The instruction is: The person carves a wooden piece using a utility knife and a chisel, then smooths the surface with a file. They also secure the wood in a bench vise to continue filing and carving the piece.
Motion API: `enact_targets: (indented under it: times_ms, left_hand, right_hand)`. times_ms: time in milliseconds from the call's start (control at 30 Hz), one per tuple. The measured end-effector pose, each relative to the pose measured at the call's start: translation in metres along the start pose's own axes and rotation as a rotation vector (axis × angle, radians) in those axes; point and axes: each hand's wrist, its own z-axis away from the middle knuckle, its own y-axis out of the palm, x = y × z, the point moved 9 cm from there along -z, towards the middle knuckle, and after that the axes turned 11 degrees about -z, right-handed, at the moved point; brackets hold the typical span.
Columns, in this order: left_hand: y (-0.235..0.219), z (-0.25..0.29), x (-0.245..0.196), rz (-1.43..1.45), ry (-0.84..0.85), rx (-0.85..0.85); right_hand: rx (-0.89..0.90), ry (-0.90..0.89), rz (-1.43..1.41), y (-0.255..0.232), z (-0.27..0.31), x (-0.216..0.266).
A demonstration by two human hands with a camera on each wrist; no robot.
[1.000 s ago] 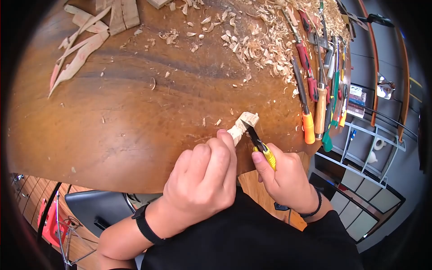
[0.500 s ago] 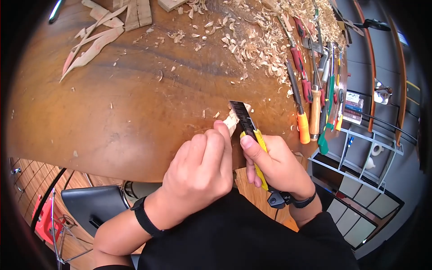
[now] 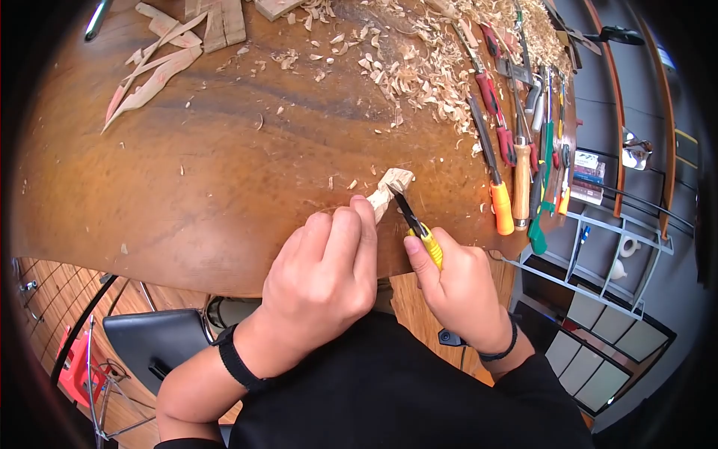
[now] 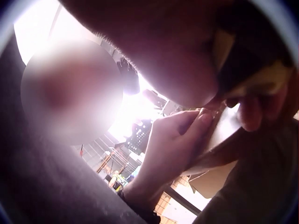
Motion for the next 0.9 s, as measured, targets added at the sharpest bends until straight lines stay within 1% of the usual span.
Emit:
enact_targets:
  times_ms: [33, 67, 133, 167, 233, 267, 333, 367, 433, 533, 567, 633, 667, 733, 867, 900]
  left_hand:
    - [0.002, -0.001, 0.001, 0.002, 0.002, 0.017]
    - [0.005, -0.001, 0.002, 0.007, 0.002, 0.02]
    - [0.002, 0.0, -0.001, -0.031, 0.074, -0.063]
    - [0.001, -0.001, -0.001, -0.023, 0.074, -0.059]
    - [0.002, -0.002, -0.003, -0.002, 0.087, 0.062]
    - [0.002, -0.002, -0.003, -0.001, 0.088, 0.063]
    - [0.001, -0.003, -0.003, 0.006, 0.087, 0.057]
    - [0.001, -0.003, -0.002, 0.003, 0.084, 0.054]
    - [0.003, -0.003, -0.002, 0.007, 0.074, 0.065]
    - [0.002, -0.001, -0.001, 0.016, 0.057, 0.022]
    - [0.004, -0.001, -0.002, 0.009, 0.062, 0.021]
    - [0.002, -0.001, -0.002, -0.036, 0.063, -0.047]
    - [0.0, -0.001, -0.003, -0.048, 0.07, -0.05]
    - [0.002, -0.002, -0.001, -0.039, 0.044, 0.005]
    - [0.002, 0.001, -0.007, -0.044, 0.064, -0.004]
    - [0.001, 0.001, -0.005, -0.004, 0.022, -0.018]
  right_hand:
    - [-0.055, -0.06, 0.093, -0.003, 0.0, 0.006]
    - [-0.054, -0.054, 0.094, -0.003, -0.001, 0.006]
    - [-0.006, -0.021, 0.068, -0.001, -0.003, 0.006]
    - [-0.004, -0.012, 0.069, -0.003, -0.005, 0.006]
    - [0.092, 0.083, -0.069, 0.001, -0.01, 0.0]
    - [0.092, 0.084, -0.07, -0.001, -0.012, 0.002]
    - [0.185, 0.198, -0.188, 0.004, -0.014, -0.002]
    - [0.186, 0.194, -0.186, 0.0, -0.017, 0.003]
    - [0.337, 0.486, -0.468, 0.012, -0.008, -0.007]
    - [0.385, 0.446, -0.535, 0.016, -0.008, -0.007]
    - [0.384, 0.439, -0.54, 0.017, -0.007, -0.008]
    - [0.362, 0.413, -0.561, 0.018, -0.007, -0.009]
    - [0.361, 0.4, -0.568, 0.019, -0.007, -0.009]
    - [0.335, 0.377, -0.566, 0.02, -0.006, -0.012]
    - [0.32, 0.322, -0.626, 0.022, -0.001, -0.016]
    - [0.335, 0.327, -0.658, 0.024, 0.001, -0.018]
